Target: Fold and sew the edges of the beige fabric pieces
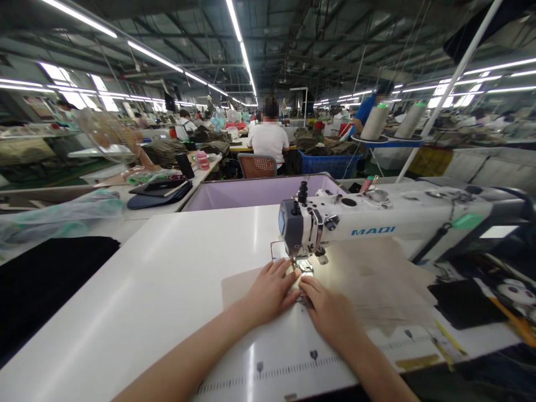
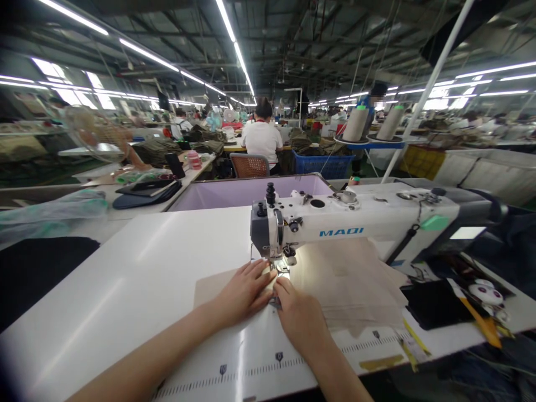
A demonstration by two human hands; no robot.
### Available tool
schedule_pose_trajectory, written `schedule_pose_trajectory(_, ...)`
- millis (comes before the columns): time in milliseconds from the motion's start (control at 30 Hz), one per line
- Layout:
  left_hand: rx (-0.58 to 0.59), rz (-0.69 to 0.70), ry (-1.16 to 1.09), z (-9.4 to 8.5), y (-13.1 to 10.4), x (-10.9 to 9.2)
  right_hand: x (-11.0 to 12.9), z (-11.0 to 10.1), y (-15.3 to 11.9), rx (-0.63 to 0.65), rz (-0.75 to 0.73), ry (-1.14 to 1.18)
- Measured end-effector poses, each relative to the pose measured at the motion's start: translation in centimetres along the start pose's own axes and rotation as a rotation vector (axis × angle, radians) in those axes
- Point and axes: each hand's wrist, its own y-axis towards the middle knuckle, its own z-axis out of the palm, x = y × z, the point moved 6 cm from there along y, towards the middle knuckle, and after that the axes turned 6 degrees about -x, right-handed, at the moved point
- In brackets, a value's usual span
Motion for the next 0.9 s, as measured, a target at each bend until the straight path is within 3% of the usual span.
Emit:
schedule_pose_trajectory(233, 0.0, -0.026, -0.072, 0.02, -0.39, 0.41, -0.04, -0.03, -0.22, -0.055, -0.015, 0.011)
schedule_pose_trajectory(667, 0.048, -0.049, -0.013, 0.21, -0.12, 0.38, -0.13, 0.19, -0.17, -0.029, -0.011, 0.006)
schedule_pose_trajectory(900, 0.017, -0.028, -0.028, 0.0, -0.09, 0.33, -0.12, 0.13, -0.1, -0.013, -0.01, -0.002)
